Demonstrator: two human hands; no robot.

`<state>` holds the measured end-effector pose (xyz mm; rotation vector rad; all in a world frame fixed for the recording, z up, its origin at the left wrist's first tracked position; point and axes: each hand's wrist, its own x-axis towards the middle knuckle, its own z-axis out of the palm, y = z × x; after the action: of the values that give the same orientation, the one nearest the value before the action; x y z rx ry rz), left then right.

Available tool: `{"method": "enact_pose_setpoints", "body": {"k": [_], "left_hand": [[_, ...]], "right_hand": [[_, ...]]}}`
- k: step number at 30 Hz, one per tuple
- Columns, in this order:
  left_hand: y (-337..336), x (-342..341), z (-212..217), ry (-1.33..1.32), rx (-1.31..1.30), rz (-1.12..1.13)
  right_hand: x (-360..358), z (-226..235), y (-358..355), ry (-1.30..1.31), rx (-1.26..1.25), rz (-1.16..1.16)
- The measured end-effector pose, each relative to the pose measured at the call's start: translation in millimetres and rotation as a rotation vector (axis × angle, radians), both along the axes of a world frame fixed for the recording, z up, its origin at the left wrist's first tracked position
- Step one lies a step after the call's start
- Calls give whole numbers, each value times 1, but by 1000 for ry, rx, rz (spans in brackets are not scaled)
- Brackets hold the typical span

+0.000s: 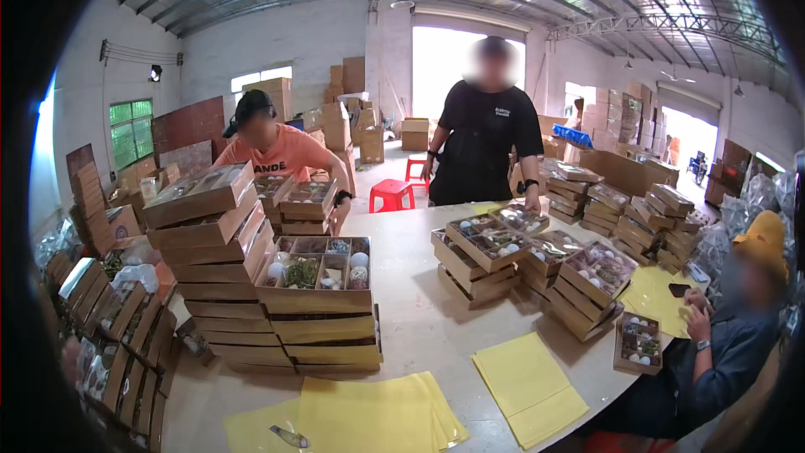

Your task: Packaging decorative ornaments and craft items into gift boxes and sealing them with tape.

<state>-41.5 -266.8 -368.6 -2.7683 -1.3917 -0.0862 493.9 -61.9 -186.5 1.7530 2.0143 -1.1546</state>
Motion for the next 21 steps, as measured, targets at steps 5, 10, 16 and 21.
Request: {"method": "enact_pose_setpoints", "body": {"k": [5, 10, 16, 21], "left_hand": [[-27, -8, -27, -41, -156, 190], [-16, 35, 56, -118, -336, 365], [28, 81, 181, -185, -530, 567], [31, 97, 221, -231, -655, 694]], "right_hand": [[10, -23, -5, 107, 170, 82], [7, -3, -16, 137, 210, 42], [2, 29, -16, 186, 177, -39], [2, 31, -19, 235, 179, -71]]}}
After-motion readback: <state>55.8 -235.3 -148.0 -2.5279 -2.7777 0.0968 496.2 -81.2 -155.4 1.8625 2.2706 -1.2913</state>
